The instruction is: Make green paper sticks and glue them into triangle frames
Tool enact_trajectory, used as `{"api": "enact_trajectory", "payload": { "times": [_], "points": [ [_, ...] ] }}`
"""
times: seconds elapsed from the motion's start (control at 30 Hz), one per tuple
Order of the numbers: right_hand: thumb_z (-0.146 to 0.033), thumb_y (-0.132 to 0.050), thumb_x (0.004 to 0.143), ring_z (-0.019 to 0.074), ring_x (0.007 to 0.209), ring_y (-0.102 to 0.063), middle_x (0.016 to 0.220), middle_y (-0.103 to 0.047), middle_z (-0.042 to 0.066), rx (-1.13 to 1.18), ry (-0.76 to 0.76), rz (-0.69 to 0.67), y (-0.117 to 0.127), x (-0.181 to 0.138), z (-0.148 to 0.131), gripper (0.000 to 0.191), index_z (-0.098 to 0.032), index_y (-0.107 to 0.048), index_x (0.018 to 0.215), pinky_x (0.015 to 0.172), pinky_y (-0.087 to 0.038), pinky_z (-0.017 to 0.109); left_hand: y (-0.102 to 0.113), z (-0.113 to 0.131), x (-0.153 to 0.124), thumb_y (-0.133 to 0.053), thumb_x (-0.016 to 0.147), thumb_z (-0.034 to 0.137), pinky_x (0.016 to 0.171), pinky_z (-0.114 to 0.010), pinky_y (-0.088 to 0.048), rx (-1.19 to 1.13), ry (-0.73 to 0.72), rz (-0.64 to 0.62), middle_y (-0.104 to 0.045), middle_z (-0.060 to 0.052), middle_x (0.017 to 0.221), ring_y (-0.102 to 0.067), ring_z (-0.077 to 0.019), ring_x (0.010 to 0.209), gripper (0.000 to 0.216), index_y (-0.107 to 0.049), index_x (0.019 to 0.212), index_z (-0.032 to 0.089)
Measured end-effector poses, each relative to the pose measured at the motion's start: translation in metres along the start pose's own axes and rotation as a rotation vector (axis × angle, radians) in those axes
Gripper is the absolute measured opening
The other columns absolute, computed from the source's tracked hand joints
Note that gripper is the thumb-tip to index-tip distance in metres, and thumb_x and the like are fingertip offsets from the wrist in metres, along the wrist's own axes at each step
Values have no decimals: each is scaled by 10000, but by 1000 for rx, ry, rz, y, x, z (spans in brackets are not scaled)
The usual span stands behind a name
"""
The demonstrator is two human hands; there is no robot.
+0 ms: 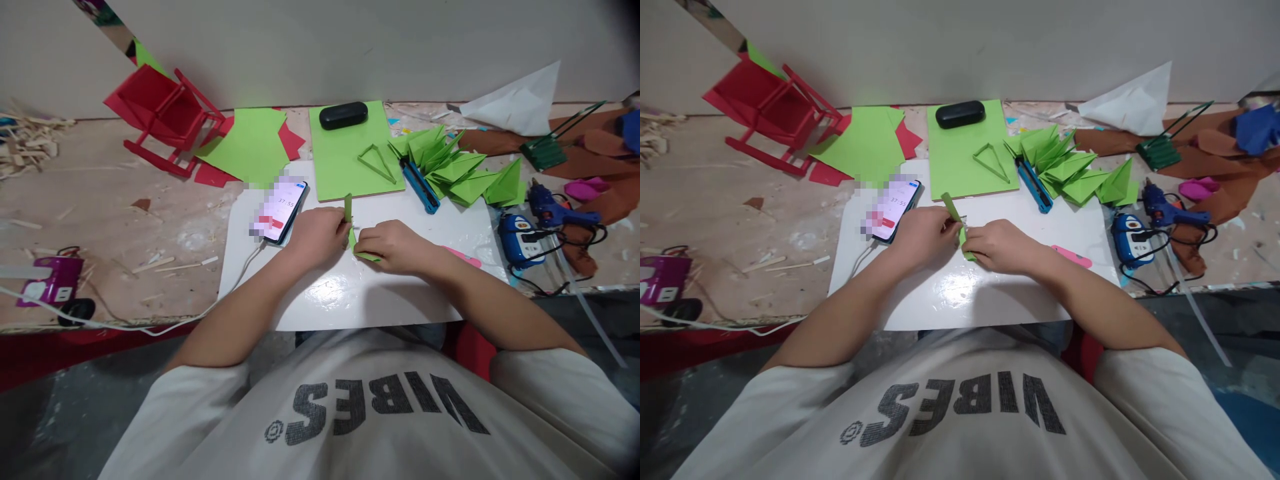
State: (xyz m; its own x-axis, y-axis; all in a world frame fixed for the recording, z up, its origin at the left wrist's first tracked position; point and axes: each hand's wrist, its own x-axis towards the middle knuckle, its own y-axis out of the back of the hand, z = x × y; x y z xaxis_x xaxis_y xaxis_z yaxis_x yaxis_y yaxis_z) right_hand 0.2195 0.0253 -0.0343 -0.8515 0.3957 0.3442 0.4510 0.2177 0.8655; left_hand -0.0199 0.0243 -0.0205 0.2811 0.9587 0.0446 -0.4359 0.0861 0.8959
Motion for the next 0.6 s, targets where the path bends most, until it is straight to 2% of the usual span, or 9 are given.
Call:
{"api": "enact_trajectory", "payload": {
  "times": [0.13,0.23,0.43,0.6],
  "points": [
    [-123,-601,1013,179,776,-651,968,-810,58,-44,-46,-147,-2,2,-3,222,-189,-813,1019,692,-319,343,-8,-6,7,-708,972,307,702,-393,-349,16,-52,-101,-650,-92,656,-627,-289,677,352,-629,635,242],
    [-102,-595,982,186,785,-635,975,-799,68,-45,-81,-202,-2,5,-6,226,-181,-804,1017,701,-286,345,-8,-9,11,-665,962,279,682,-387,-322,34,-101,-127,-691,-85,701,-589,-253,664,322,-645,643,239],
    [-127,-500,1084,209,804,-626,1061,-806,110,-122,-129,-345,-3,12,-14,273,-155,-769,1048,713,-261,364,-1,-14,15,-630,916,244,669,-371,-315,-9,-193,-230,-745,-66,776,-583,-219,706,207,-719,730,224],
    [-170,-485,1140,223,819,-620,1147,-805,136,-190,-141,-389,-8,16,-18,269,-134,-750,1162,737,-291,379,-1,-16,17,-626,929,249,668,-368,-344,5,-235,-228,-773,-72,784,-635,-228,728,218,-768,768,214]
  ]
}}
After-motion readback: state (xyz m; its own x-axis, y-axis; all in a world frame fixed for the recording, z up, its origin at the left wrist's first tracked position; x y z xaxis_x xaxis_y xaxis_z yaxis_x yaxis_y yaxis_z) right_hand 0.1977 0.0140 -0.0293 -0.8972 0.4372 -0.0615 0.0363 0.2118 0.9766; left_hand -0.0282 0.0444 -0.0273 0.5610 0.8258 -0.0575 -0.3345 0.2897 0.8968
